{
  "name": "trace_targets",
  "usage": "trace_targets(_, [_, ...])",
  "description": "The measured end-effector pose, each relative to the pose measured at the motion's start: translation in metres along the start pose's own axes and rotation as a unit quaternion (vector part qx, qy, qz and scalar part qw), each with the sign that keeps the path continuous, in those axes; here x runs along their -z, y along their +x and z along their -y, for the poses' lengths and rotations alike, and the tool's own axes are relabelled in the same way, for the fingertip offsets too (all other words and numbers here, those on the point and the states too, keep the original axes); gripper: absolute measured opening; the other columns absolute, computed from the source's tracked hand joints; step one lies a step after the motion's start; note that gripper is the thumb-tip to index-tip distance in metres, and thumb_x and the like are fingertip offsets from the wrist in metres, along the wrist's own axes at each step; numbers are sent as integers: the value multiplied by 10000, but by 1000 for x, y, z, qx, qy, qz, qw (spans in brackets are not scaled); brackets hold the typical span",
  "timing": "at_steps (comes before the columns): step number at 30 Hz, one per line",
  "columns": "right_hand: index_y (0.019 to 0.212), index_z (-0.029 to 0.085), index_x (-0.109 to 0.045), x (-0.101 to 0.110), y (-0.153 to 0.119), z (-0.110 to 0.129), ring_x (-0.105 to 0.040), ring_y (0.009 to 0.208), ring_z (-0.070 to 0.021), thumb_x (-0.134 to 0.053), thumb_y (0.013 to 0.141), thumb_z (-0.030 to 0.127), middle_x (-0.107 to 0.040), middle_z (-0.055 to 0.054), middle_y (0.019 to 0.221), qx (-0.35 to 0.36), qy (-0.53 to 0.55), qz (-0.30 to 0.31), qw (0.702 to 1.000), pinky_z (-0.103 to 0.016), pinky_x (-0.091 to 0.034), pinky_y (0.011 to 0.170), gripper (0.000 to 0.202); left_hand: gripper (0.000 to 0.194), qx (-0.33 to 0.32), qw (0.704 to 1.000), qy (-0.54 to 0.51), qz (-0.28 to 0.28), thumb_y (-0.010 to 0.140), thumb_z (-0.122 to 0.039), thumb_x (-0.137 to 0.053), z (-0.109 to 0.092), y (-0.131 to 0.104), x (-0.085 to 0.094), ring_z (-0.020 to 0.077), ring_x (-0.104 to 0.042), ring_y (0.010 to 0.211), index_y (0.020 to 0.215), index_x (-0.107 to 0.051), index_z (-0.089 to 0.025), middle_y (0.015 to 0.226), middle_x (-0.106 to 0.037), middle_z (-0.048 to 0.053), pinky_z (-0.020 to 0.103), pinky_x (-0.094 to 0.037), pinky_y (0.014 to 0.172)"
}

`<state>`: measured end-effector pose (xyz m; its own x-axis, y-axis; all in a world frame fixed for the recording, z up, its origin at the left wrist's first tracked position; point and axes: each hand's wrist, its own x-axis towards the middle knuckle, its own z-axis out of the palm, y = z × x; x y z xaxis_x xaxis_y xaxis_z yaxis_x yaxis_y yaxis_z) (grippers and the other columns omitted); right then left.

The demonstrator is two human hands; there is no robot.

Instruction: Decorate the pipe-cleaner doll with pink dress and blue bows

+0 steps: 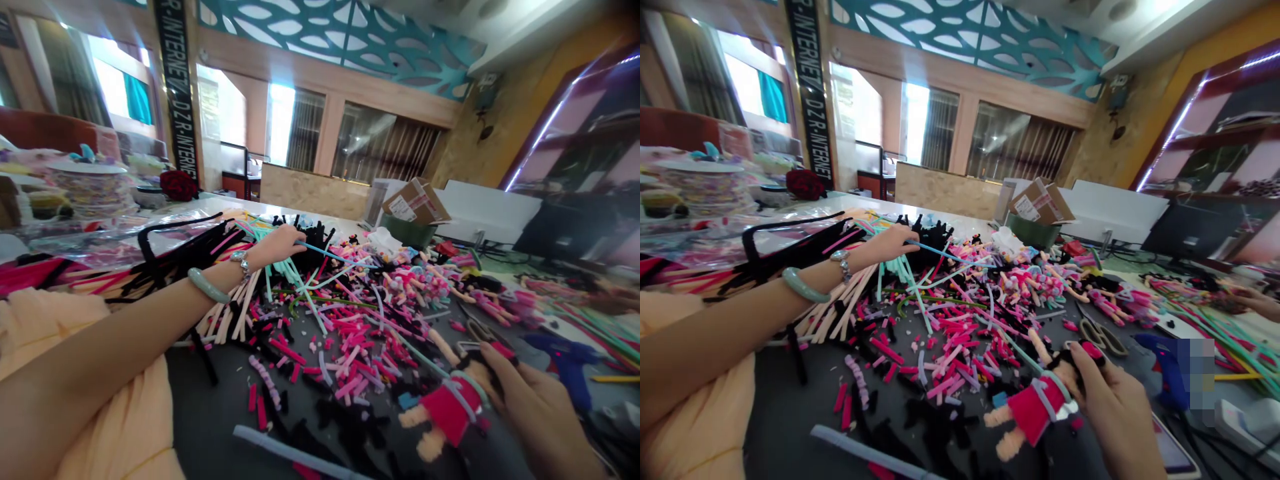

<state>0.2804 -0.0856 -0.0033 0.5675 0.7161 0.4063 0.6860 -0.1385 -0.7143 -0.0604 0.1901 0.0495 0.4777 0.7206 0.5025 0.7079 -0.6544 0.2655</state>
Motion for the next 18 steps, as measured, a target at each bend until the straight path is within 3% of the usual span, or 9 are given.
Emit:
trace_targets(2, [480,174,-616,-2,0,-1,-565,471,-198,-544,701,574,-607,-37,449,-39,-45,14,998,-273,-423,425,462,175,22,999,-26,2,738,-321,-639,11,2,1,221,-576,785,701,-683,-156,675,-622,48,272,-387,735])
trace_targets(5, [502,176,-636,-6,0,-4,-546,479,-196,-516,709,620,-596,-34,451,-18,-92,10,996,-272,-391,433,504,206,57,996,-70,10,764,-336,-639,23,3,6,208,-584,762,711,-700,-146,648,-626,35,271,-403,719])
trace_targets(8, [528,174,-651,-8,1,-7,-528,453,-183,-516,705,637,-595,-30,458,3,-94,7,996,-264,-378,420,515,222,89,987,-129,23,849,-327,-587,32,2,8,198,-604,835,879,-679,-128,838,-658,48,317,-466,780])
trace_targets(12, [527,168,-637,-6,5,-7,-541,457,-187,-523,686,636,-611,-46,478,-12,-99,49,994,-266,-393,417,507,312,141,964,-224,12,903,-314,-538,39,-2,6,209,-601,974,1163,-545,-143,1155,-581,94,414,-523,818])
trace_targets(18, [495,183,-545,-5,1,2,-477,413,-140,-518,736,563,-514,1,423,26,-47,90,994,-235,-360,394,450,307,219,914,-340,-33,907,-323,-529,35,-8,8,210,-604,966,1148,-556,-135,1134,-591,97,415,-521,817])
